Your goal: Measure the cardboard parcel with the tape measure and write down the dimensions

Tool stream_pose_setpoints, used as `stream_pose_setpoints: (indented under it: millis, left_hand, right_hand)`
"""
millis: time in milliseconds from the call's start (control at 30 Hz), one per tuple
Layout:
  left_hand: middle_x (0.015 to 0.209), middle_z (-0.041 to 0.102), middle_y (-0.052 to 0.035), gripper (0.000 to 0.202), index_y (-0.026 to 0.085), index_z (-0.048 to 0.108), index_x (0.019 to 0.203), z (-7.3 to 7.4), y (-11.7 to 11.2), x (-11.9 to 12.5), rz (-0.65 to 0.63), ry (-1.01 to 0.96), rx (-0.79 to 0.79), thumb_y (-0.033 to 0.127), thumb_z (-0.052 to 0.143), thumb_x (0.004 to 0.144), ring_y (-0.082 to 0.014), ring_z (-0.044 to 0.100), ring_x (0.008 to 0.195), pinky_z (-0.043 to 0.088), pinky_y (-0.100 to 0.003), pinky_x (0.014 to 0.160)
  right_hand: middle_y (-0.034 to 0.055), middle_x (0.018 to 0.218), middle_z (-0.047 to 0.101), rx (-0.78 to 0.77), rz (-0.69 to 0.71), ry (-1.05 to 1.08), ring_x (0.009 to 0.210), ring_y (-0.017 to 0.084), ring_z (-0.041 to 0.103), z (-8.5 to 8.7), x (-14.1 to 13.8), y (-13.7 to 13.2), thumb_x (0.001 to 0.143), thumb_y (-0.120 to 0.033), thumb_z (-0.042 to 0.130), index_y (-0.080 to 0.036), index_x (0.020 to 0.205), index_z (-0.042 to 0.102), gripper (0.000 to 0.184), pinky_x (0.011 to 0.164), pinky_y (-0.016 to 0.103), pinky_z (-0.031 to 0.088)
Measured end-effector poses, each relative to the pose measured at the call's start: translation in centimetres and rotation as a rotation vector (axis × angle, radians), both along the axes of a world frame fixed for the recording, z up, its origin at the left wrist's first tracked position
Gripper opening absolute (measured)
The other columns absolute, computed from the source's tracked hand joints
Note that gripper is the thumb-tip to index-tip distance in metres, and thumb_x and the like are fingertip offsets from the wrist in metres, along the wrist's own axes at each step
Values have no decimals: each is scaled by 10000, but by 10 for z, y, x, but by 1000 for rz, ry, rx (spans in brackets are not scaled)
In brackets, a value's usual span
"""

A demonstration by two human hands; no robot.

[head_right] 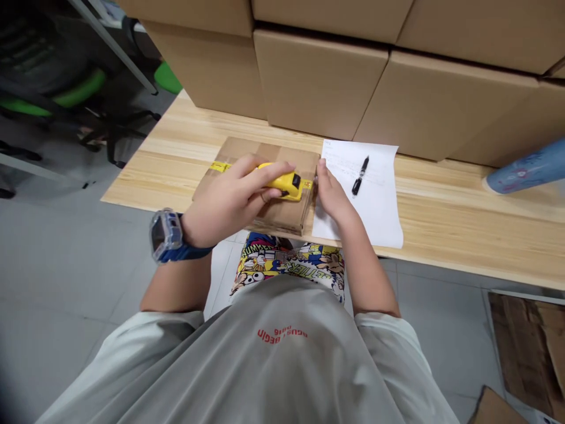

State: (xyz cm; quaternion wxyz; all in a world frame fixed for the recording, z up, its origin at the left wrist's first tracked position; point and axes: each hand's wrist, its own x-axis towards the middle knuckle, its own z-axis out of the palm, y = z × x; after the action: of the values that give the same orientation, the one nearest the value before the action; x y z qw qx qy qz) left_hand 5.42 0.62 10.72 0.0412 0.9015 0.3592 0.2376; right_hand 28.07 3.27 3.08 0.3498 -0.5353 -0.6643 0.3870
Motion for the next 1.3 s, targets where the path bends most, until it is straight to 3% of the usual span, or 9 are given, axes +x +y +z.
stream_pose_setpoints:
  millis: [133,233,333,433,700,867,1033,1167,1300]
  left_hand:
    - [1069,594,-64,456,291,518,1479,2,15,13,8,0,-71,264,433,1032,-132,609,841,554,-262,802]
    - [1089,607,-67,447,287,524,1470,4,19,21,-7,44,-120,289,414,1038,-155,626,922,548,-275,836]
    - [1114,618,-69,448,287,533,1463,6,19,28,5,114,-176,281,410,1033,-170,635,953,534,-272,817]
    - [1147,620,-78,474,295,524,1479,8,20,32,37,163,-196,251,413,1020,-185,643,965,529,-281,798]
    - [1082,636,-74,565,325,532,1485,12,31,23,39,196,-66,173,447,947,-157,623,821,497,-261,700]
    - [1097,642,-84,527,294,540,1478,18,37,4,32,231,-148,230,434,965,-203,661,973,564,-320,870]
    - [1261,644,-93,520,274,552,1466,18,41,-18,89,158,-236,209,417,967,-217,645,1161,534,-381,1091]
    - [1238,645,-81,518,314,549,1466,20,41,-30,150,197,-242,240,415,972,-229,655,1124,557,-385,1046]
    - [1209,643,-57,495,293,535,1469,25,37,-45,224,246,-252,259,394,996,-202,639,1092,550,-368,1040]
  right_hand:
    - [63,1572,544,-7,-139,111,1494,319,461,2,10,-4,892,-890,313,-318,1482,562,857,1204,512,424]
    - [87,1726,296,76,-21,90,1605,310,271,-1,20,-11,810,-931,434,-288,1621,347,1038,1306,533,248]
    - [120,1771,90,123,145,107,1644,325,121,-10,28,-19,662,-960,597,-273,1683,59,1344,1318,552,210]
    - [105,1777,13,243,160,20,1651,340,14,-17,23,-25,540,-932,727,-302,1678,8,1486,1338,570,137]
    - [100,1769,99,343,155,-194,1650,350,4,-13,-5,-12,666,-721,801,-244,1677,11,1369,1354,554,93]
    - [101,1740,226,379,224,-223,1640,379,79,-11,3,-10,726,-741,727,-287,1678,27,1267,1315,626,157]
    - [70,1703,325,498,292,-285,1620,418,136,-19,10,-7,806,-836,571,-354,1650,227,1031,1279,709,140]
    - [40,1703,327,550,295,-293,1615,406,170,-22,13,-7,851,-803,559,-374,1559,426,839,1282,688,175]
    - [54,1703,332,553,336,-275,1617,401,173,-20,19,-6,854,-763,609,-358,1536,463,807,1277,697,194]
